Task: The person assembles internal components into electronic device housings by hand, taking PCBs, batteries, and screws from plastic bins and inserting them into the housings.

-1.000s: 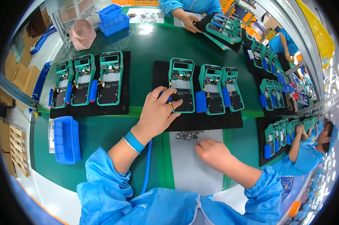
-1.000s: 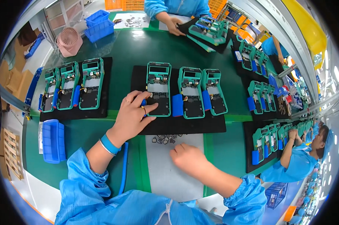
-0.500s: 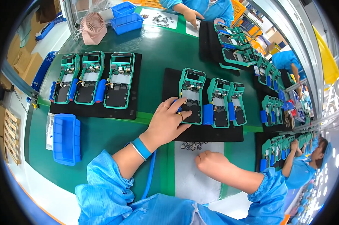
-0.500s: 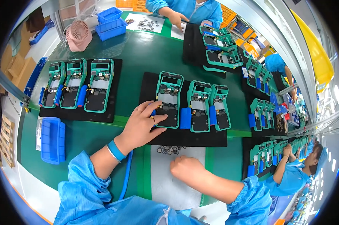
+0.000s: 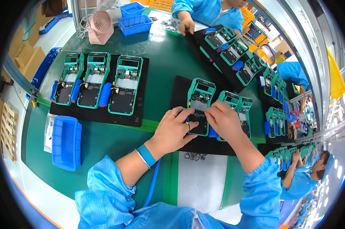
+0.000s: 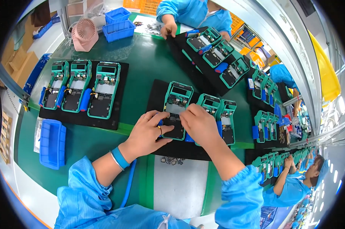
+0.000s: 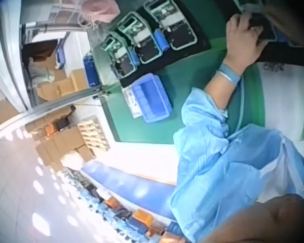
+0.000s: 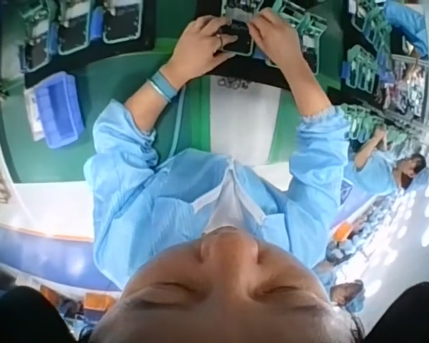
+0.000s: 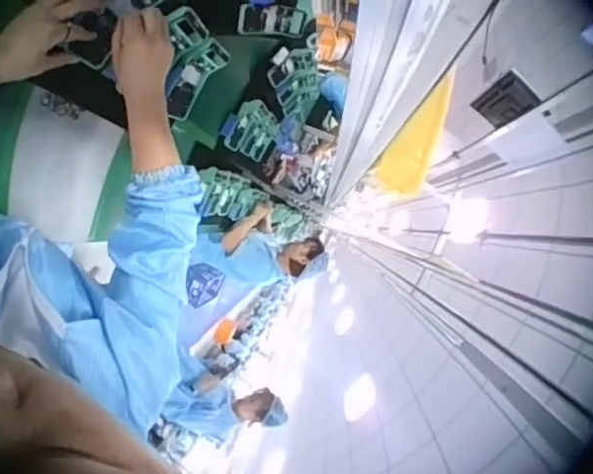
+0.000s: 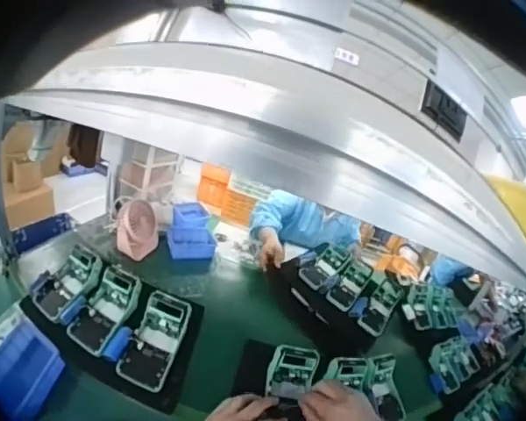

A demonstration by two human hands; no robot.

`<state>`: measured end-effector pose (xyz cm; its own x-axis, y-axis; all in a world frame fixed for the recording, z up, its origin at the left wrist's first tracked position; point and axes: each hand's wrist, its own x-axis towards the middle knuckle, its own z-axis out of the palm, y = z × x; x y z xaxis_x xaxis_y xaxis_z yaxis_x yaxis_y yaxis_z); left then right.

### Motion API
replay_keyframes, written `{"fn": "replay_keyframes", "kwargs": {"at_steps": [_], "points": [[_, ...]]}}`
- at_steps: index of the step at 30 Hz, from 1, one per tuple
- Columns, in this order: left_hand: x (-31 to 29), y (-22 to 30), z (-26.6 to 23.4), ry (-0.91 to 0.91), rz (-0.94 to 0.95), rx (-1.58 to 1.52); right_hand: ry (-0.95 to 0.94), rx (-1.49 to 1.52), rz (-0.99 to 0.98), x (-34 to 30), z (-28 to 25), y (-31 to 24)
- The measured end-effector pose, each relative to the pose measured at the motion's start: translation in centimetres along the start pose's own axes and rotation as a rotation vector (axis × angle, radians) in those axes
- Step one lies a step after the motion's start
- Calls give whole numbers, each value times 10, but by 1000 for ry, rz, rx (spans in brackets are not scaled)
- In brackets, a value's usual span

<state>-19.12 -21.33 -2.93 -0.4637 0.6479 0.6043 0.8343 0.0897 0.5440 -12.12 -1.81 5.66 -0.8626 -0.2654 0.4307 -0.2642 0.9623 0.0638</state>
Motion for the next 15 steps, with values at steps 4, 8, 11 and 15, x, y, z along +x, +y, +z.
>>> {"fn": "replay_keyframes", "kwargs": {"at_steps": [4,8,11,15], "points": [[2,0,2,-1,0,17,-17,-124,17,-1,29,21],[-1,0,0,10,-6,22,-46,-164,-44,7,35,22],[0,0,1,7,-11,18,-46,-233,-127,9,39,24],[-1,-2,2,-6,-16,12,-114,-311,-139,12,36,18]]}}
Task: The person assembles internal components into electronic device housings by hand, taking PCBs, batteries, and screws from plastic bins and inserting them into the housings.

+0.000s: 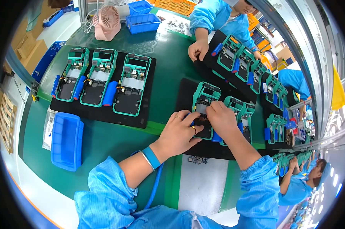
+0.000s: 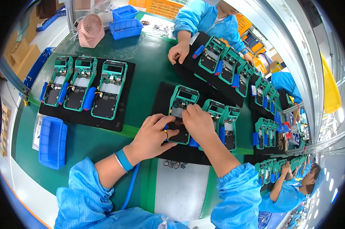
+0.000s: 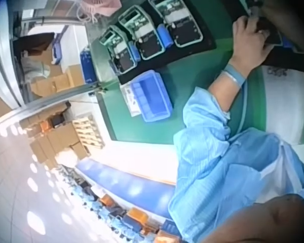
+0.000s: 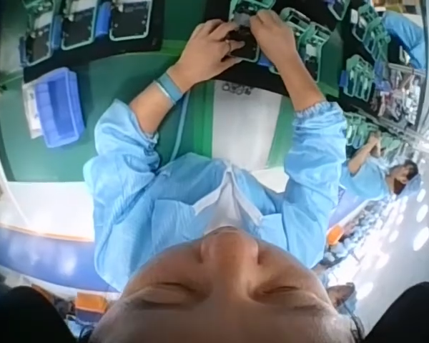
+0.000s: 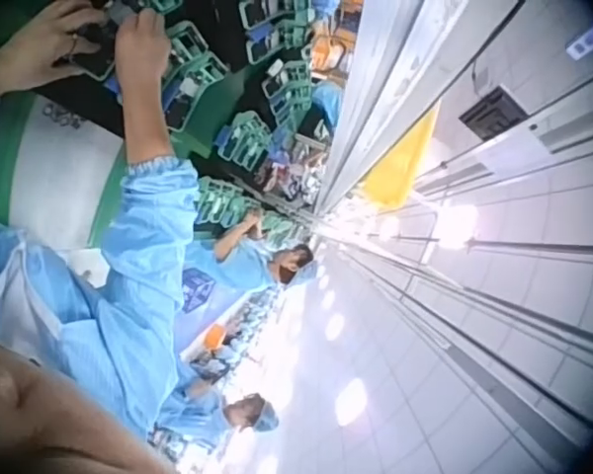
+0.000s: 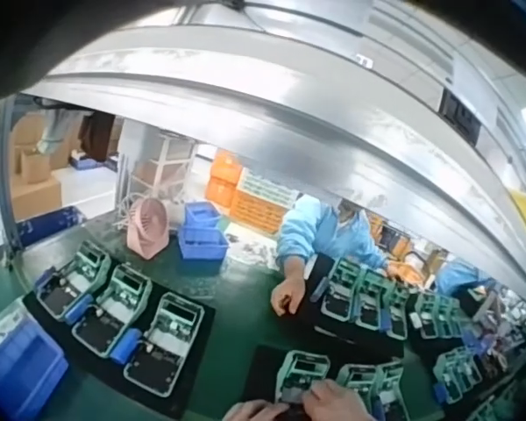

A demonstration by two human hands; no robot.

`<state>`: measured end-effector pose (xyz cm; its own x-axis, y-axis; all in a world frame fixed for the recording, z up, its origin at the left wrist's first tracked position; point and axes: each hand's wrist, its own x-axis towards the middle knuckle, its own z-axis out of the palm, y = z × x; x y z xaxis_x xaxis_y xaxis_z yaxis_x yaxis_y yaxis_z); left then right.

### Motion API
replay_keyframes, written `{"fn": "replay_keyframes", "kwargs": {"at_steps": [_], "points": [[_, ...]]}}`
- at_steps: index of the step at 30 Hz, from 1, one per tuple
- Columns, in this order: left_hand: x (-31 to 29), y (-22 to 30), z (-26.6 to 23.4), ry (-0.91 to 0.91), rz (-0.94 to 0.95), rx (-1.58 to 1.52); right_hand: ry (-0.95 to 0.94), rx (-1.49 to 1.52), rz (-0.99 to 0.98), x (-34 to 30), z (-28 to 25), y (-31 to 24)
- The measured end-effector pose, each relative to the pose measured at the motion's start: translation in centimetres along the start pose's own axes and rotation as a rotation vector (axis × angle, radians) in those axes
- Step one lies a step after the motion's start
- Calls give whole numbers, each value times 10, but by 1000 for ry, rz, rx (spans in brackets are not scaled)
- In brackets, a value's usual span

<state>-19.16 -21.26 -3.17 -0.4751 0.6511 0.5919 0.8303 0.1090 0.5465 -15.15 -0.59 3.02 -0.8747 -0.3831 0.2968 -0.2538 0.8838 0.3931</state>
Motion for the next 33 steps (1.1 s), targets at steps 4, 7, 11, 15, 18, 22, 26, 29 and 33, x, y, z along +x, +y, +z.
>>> {"fn": "replay_keyframes", "kwargs": {"at_steps": [4,7,11,15,18,22,26,29,33], "points": [[0,0,0,-2,-1,-6,1,-105,-24,1,-3,-5],[0,1,-1,-10,-4,-6,-10,-152,-35,2,-2,-6],[-1,1,-1,-22,-15,5,-33,-130,-12,9,-2,-3],[-1,7,-4,-53,-47,59,38,-39,4,13,-4,8],[2,7,-1,-70,-53,16,-55,-114,95,16,-6,9],[4,4,2,-17,-15,-7,19,30,199,4,-20,1],[-2,-2,1,-3,-17,13,215,384,203,-55,-49,-47],[0,0,7,-5,-13,-11,148,389,212,-113,-56,-82],[1,4,2,12,19,21,157,354,268,-124,-53,-104]]}}
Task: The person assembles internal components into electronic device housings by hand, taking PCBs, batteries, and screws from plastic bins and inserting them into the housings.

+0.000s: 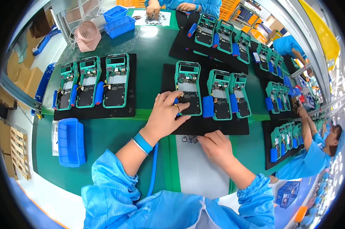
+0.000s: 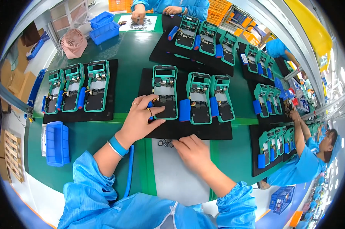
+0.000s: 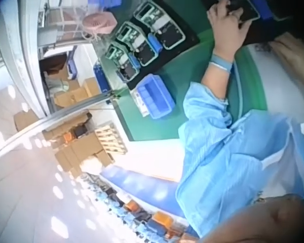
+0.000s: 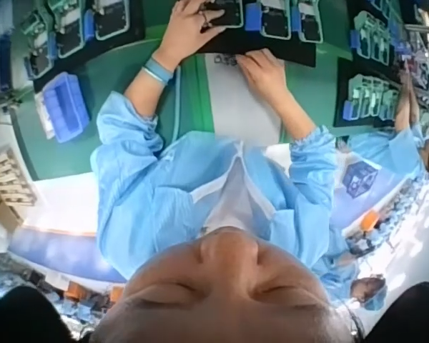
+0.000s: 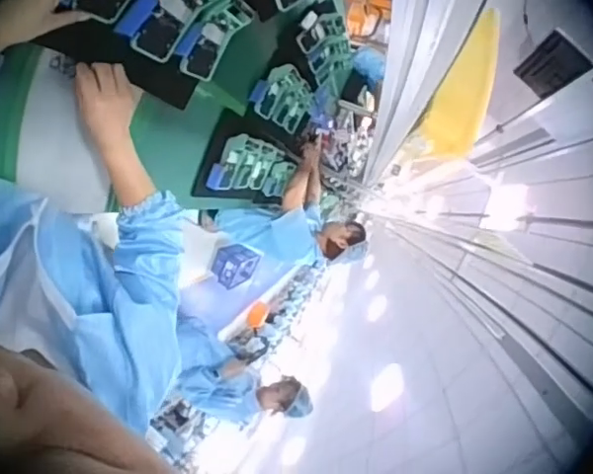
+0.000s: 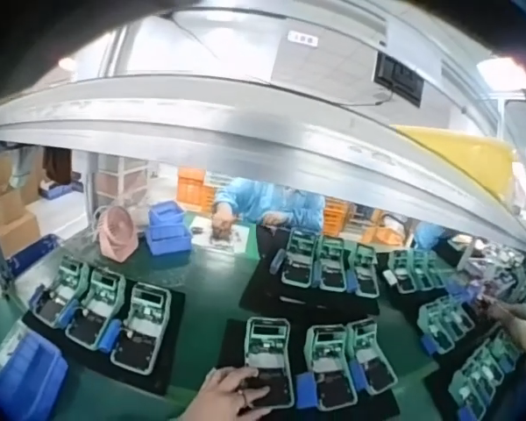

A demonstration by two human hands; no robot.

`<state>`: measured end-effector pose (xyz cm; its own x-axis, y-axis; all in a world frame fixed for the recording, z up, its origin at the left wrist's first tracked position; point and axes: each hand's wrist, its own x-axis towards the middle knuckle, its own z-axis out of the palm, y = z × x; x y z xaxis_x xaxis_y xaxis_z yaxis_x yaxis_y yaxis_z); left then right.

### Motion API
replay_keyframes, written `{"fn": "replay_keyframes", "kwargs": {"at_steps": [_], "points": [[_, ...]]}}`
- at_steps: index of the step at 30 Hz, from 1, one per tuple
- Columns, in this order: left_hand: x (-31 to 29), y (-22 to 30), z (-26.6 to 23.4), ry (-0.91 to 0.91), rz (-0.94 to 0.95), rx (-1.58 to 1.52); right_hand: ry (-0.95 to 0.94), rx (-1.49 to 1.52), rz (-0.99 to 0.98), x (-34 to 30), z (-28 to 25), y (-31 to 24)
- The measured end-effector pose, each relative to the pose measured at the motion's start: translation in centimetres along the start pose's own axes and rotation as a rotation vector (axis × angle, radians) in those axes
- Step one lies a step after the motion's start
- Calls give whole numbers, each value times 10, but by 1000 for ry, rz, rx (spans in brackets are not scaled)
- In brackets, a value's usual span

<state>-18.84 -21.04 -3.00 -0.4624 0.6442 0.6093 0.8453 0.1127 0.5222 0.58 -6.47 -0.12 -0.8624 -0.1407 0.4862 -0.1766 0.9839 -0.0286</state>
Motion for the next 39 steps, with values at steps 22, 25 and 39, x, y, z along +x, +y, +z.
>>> {"fn": "replay_keyframes", "kwargs": {"at_steps": [22,25,39], "points": [[32,47,7,-34,107,209,-196,8,-153,-16,-11,9],[42,56,31,-112,186,160,-323,-109,-141,-7,-10,-6],[52,44,40,-317,251,186,85,-95,-15,60,-31,116]]}}
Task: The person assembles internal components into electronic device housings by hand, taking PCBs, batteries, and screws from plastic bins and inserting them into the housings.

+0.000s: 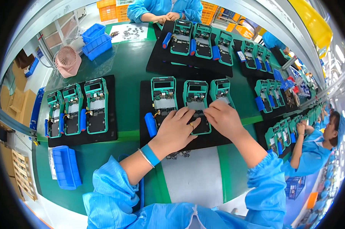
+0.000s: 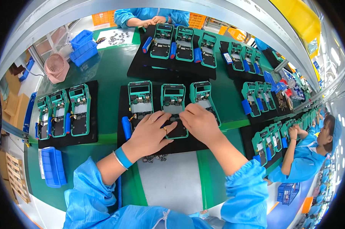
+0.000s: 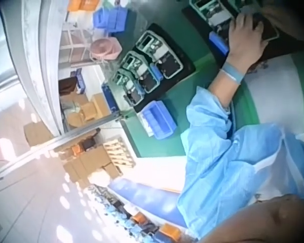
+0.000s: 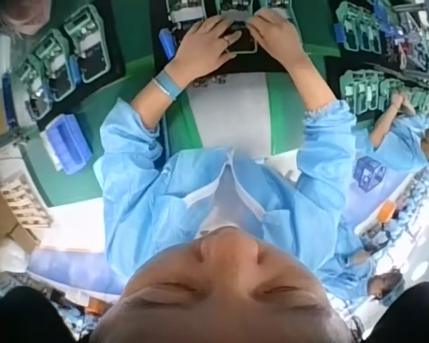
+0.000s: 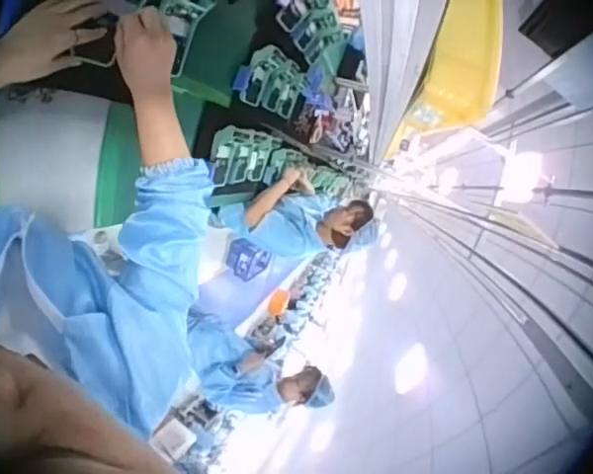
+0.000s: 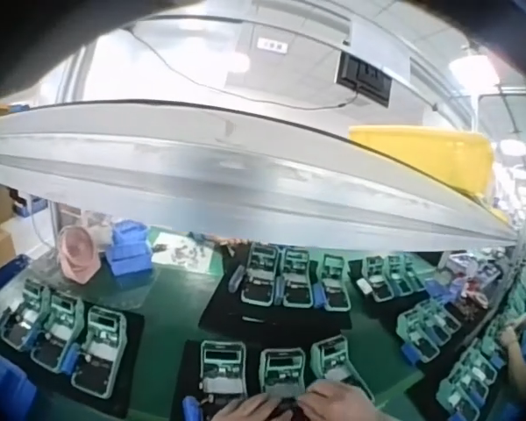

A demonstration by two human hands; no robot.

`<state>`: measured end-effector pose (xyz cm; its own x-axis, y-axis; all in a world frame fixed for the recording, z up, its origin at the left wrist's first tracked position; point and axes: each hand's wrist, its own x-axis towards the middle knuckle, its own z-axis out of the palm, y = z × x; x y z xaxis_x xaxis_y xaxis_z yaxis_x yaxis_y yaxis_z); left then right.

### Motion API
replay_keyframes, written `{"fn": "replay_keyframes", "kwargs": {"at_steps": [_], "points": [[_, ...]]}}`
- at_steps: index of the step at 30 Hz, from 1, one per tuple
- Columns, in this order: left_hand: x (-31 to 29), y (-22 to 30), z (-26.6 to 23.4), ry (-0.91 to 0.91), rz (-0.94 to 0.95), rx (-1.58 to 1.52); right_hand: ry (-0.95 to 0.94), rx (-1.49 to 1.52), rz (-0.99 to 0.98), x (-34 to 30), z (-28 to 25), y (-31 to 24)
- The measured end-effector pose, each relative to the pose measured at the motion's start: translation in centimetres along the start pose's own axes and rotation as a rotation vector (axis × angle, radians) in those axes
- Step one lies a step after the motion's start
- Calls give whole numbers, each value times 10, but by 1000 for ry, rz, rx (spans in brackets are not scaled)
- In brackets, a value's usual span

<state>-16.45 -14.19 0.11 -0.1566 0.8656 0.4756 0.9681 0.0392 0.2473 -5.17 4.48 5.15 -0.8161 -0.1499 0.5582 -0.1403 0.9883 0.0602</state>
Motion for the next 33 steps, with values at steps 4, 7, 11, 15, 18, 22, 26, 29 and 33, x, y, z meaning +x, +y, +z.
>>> {"fn": "replay_keyframes", "kwargs": {"at_steps": [4,7,11,15,18,22,26,29,33], "points": [[0,-1,1,11,-2,-30,24,-120,-48,4,33,17],[-2,0,2,11,-24,-31,-10,-170,-60,7,42,19],[-4,-1,4,5,-31,-42,-68,-200,-84,11,42,20],[-5,-1,4,-3,-44,-39,-183,-312,-138,18,36,15],[-5,-1,3,-1,-43,-35,-233,-348,-142,22,36,16],[-5,-1,3,-18,-45,-16,-251,-325,-92,24,36,18],[-2,1,2,-26,-42,-13,-322,-376,-9,31,32,22],[-1,0,4,-11,-41,-18,-338,-425,29,33,34,18],[-5,-3,7,53,-53,15,-18,-104,67,24,16,-17]]}}
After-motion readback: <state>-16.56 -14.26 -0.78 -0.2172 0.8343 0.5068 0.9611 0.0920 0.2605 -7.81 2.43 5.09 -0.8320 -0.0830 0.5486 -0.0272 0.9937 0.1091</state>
